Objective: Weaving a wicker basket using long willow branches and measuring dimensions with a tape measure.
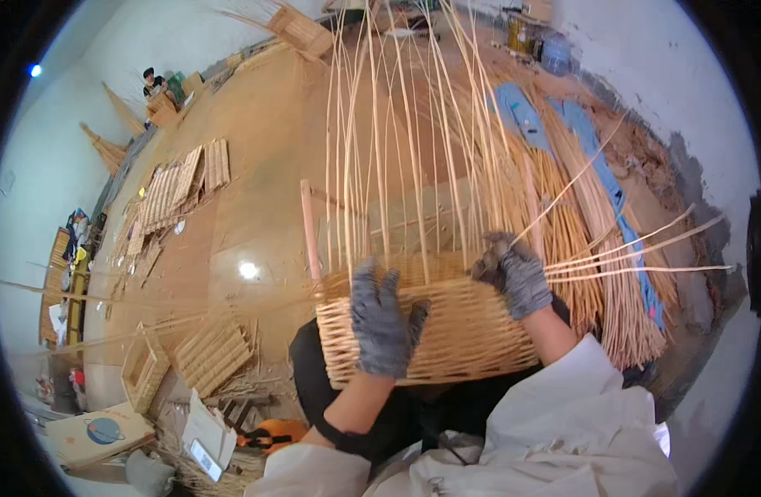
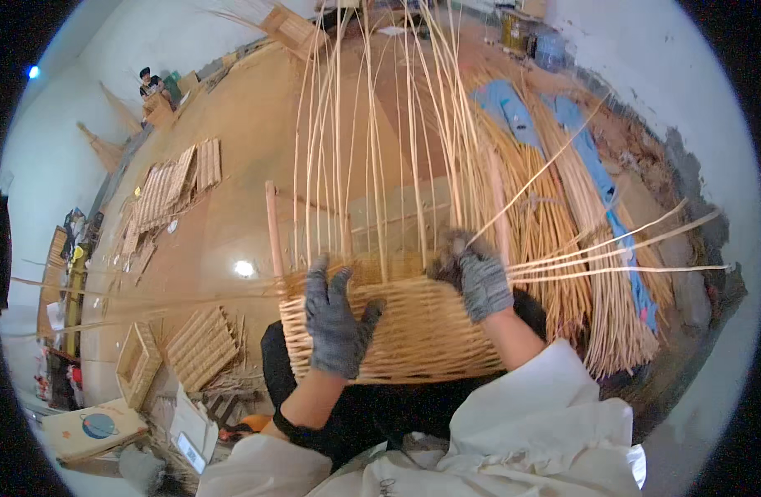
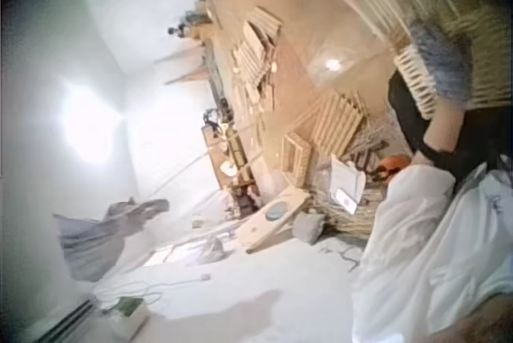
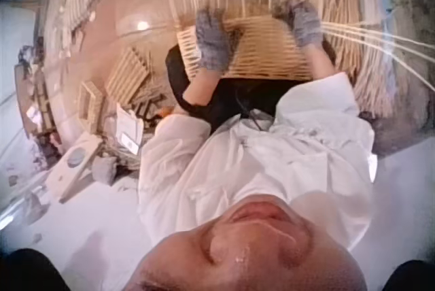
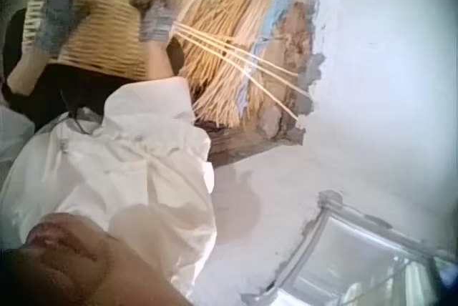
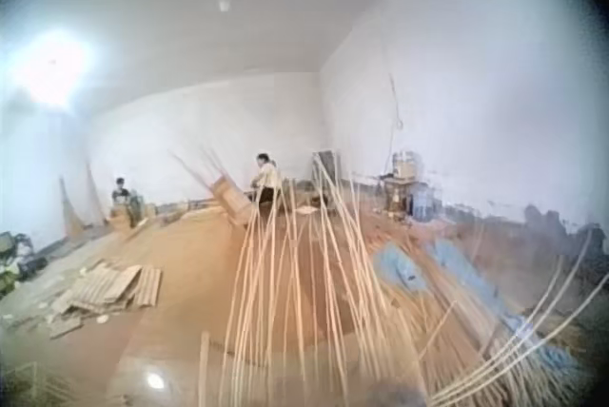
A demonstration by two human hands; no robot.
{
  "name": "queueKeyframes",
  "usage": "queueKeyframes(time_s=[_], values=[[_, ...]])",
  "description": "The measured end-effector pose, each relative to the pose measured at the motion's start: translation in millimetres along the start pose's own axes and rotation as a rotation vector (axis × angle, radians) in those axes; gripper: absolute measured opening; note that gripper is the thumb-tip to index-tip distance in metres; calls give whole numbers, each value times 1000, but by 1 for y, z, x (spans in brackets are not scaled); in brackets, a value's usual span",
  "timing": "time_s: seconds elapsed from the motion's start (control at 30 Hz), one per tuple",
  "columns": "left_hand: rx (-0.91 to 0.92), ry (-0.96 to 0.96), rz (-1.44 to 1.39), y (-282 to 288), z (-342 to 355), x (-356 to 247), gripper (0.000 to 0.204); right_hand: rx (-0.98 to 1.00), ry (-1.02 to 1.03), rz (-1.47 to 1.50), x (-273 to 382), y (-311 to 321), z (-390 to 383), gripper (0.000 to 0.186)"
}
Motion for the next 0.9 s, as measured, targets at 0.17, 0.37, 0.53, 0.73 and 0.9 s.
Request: queueKeyframes(time_s=[0.17, 0.37, 0.53, 0.73, 0.9], values=[[350, -247, 107, -48, 7, -57, 76, 217, 195, -1127, 30, -32, 48, 32], [596, 110, -33, -71, 25, -71, 81, 36, 379, -1313, 44, 32, 59, 37], [288, 108, -318, -44, 17, -59, 66, -36, 68, -283, 64, 60, -25, 23], [250, -104, -230, -55, 43, -87, 41, -52, -29, -91, 74, 105, -21, 16], [706, 447, -922, -150, 59, -77, 25, 34, -92, -34, 54, 103, -19, 16]])
Point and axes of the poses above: each hand's wrist, its own z-axis towards the middle knuckle, its own y-axis out of the back of the hand, x = y × z, the point moved 5 cm from there along z, towards the middle knuckle, and after that the axes turned 7 degrees about x, right-handed, at the moved point
